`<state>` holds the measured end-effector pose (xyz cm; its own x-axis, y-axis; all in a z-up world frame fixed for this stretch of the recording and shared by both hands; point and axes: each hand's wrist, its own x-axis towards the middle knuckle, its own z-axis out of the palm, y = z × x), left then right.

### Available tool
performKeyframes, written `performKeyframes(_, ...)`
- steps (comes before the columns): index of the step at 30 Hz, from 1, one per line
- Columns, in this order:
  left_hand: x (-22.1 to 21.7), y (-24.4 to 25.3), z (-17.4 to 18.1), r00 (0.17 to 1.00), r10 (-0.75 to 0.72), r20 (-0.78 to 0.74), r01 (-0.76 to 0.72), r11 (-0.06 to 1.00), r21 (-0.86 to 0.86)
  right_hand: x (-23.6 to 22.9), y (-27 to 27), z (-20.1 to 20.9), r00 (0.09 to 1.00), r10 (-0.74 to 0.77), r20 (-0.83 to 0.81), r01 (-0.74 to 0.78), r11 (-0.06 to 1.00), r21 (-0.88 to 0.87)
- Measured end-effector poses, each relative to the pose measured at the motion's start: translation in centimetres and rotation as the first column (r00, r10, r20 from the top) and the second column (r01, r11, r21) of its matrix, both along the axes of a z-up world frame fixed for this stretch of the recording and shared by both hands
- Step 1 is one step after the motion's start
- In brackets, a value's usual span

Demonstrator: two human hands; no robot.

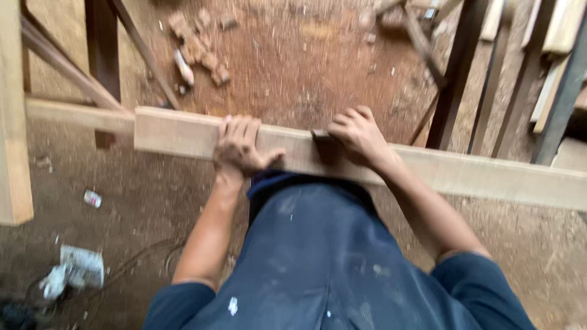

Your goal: The person sands a long piece of wood with a piece of sandpaper by hand, rubbing it along the surface and edges.

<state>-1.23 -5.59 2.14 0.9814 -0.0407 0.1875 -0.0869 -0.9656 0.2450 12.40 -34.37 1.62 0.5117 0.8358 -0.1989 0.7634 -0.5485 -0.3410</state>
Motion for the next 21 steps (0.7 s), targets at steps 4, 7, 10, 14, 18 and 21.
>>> performKeyframes(4, 0.9, 0.9, -0.8, 1.0, -0.012, -0.028, 0.013, 1.0, 0.023, -0.3, 7.9, -2.0, 0.997, 0.065, 0.029, -0.071, 0.893, 0.445)
performKeyframes(7, 0.3, 1.0, -0.9, 0.999, -0.011, -0.031, 0.011, 1.0, 0.016, -0.6, 9.9, -2.4, 0.994, 0.085, -0.071, -0.058, 0.947, 0.316)
performKeyframes(10, 0.3, 0.4, -0.9, 0.997, 0.014, -0.079, -0.014, 1.0, -0.002, 0.8, 3.2, -1.9, 0.997, 0.079, 0.024, -0.083, 0.933, 0.351)
performKeyframes(14, 0.4, 0.8, -0.8, 0.999, 0.014, -0.044, -0.014, 1.0, 0.011, 1.2, -8.3, 1.1, 0.998, -0.059, -0.014, 0.059, 0.998, 0.026)
performKeyframes(18, 0.4, 0.7, -1.2, 0.998, 0.017, -0.055, -0.015, 0.999, 0.043, 1.0, -7.8, 0.1, 0.999, -0.045, 0.001, 0.045, 0.997, 0.064)
performKeyframes(21, 0.5, 0.8, -0.6, 0.997, 0.025, -0.07, -0.024, 1.0, 0.02, 0.7, -0.1, -2.3, 0.998, 0.056, 0.022, -0.06, 0.964, 0.26)
